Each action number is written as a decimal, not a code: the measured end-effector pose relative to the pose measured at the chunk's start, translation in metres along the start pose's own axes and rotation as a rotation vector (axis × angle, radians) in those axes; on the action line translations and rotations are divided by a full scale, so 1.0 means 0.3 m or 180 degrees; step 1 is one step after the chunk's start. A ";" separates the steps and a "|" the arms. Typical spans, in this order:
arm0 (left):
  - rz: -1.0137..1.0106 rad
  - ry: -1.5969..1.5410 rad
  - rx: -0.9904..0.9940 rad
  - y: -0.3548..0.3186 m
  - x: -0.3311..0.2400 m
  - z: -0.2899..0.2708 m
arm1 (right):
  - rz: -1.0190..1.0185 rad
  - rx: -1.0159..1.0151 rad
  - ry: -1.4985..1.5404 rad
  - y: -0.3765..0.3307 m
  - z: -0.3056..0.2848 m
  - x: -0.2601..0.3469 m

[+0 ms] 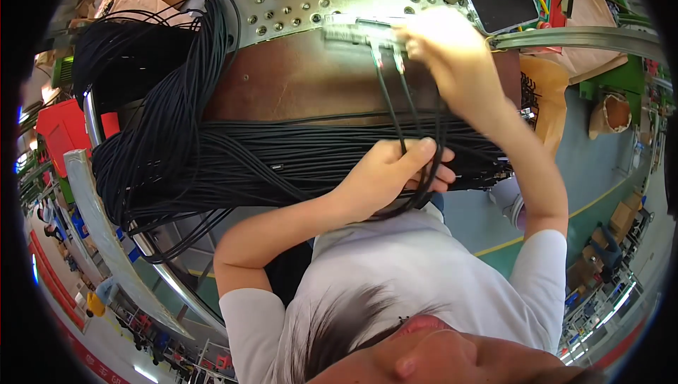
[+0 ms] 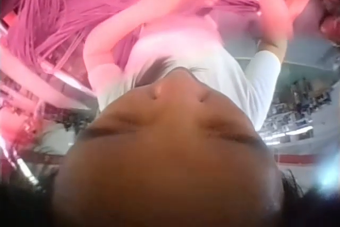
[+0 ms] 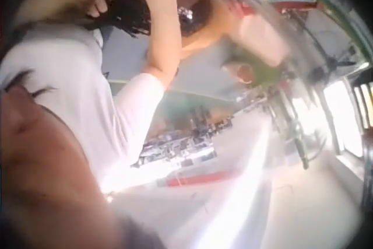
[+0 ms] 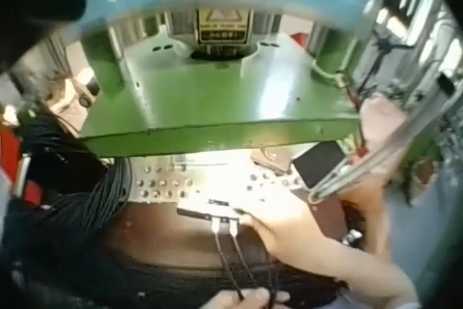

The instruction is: The person aligns cable ends into a metal fixture by hand, loads them into a molding machine, operates the machine press, and removes the finished cables.

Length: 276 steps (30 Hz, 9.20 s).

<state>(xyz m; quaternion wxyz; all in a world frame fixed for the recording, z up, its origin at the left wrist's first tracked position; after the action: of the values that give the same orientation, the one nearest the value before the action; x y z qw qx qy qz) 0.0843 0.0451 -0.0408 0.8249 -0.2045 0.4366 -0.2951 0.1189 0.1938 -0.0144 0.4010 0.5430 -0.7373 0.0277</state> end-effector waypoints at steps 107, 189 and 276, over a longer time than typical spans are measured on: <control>0.2366 0.3619 -0.0128 -0.246 0.064 -0.058 | 0.1229 -0.0605 -0.0734 -0.365 -0.317 -0.036; 0.1492 -0.0223 -0.0886 -0.051 0.109 -0.026 | 0.0285 -0.0619 -0.0243 -0.241 -0.060 0.191; -0.0199 0.1399 0.0249 -0.039 -0.072 -0.029 | -0.0038 0.0417 -0.0728 -0.218 -0.077 0.131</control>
<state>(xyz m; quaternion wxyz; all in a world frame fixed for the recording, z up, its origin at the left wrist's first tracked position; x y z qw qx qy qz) 0.0637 0.0502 -0.0253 0.7077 -0.1166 0.5875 -0.3747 0.1822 0.1475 -0.0003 0.2781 0.5720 -0.7716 0.0114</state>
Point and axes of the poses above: each hand's wrist, its own y-axis towards the middle knuckle, its own z-axis out of the palm, x = y × z, the point moved 5 cm from there along y, towards the middle knuckle, and after that the axes turned 11 degrees about y, right-handed, at the moved point
